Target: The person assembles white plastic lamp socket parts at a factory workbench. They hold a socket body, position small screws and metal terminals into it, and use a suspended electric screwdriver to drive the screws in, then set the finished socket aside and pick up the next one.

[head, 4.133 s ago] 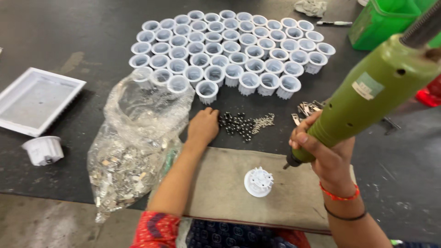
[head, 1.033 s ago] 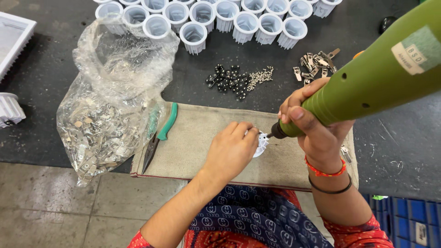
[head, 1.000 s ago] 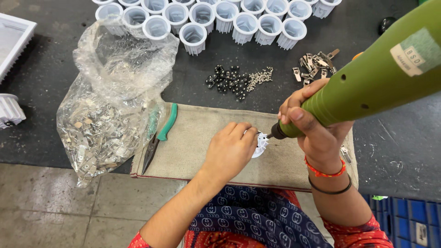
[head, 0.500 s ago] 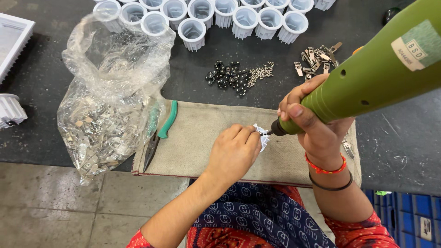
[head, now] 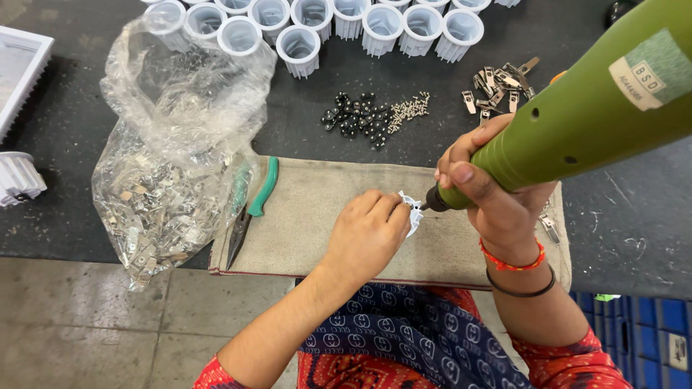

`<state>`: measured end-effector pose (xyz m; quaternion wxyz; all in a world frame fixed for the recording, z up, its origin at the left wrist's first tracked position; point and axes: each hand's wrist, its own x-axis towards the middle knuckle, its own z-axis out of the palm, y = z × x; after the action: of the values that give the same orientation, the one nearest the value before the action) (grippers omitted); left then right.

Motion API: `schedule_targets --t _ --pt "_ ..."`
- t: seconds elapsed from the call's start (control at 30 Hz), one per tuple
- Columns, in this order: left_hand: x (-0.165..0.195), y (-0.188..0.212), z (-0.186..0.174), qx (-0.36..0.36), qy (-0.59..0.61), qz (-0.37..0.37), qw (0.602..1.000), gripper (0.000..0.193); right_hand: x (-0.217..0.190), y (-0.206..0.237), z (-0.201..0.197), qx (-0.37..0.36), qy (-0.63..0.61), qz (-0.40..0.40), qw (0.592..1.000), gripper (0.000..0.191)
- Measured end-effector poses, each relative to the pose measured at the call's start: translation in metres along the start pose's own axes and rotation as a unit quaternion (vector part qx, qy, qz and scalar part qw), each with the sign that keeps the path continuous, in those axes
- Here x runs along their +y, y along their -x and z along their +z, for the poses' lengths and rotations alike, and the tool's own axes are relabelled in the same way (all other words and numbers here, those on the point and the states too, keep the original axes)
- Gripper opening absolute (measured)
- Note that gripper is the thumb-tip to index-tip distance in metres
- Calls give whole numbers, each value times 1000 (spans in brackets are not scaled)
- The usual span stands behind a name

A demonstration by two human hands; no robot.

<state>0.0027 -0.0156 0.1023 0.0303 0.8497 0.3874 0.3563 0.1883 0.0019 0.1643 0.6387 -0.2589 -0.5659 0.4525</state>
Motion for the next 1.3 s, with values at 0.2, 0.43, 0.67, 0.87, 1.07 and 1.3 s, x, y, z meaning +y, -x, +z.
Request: schedule_targets --t 0.2,0.43,0.67,0.87,1.07,1.3 --pt "-1 2 -6 -15 27 -2 1000 15 1 1 2 5 7 -2 1000 29" --pt "-6 0 -6 -20 106 -65 992 13 3 1 7 13 -9 -5 1000 27" --pt "-9 -6 -5 -39 132 -94 986 7 3 0 8 6 -4 -7 1000 27" --pt "-10 -8 -6 -51 138 -102 984 8 7 0 8 2 23 -2 1000 26" --pt "-11 -8 -4 -60 145 -113 981 9 12 0 7 -5 29 5 1000 26" --pt "-13 -4 3 -24 142 -98 985 10 8 -9 3 -15 3 31 999 25"
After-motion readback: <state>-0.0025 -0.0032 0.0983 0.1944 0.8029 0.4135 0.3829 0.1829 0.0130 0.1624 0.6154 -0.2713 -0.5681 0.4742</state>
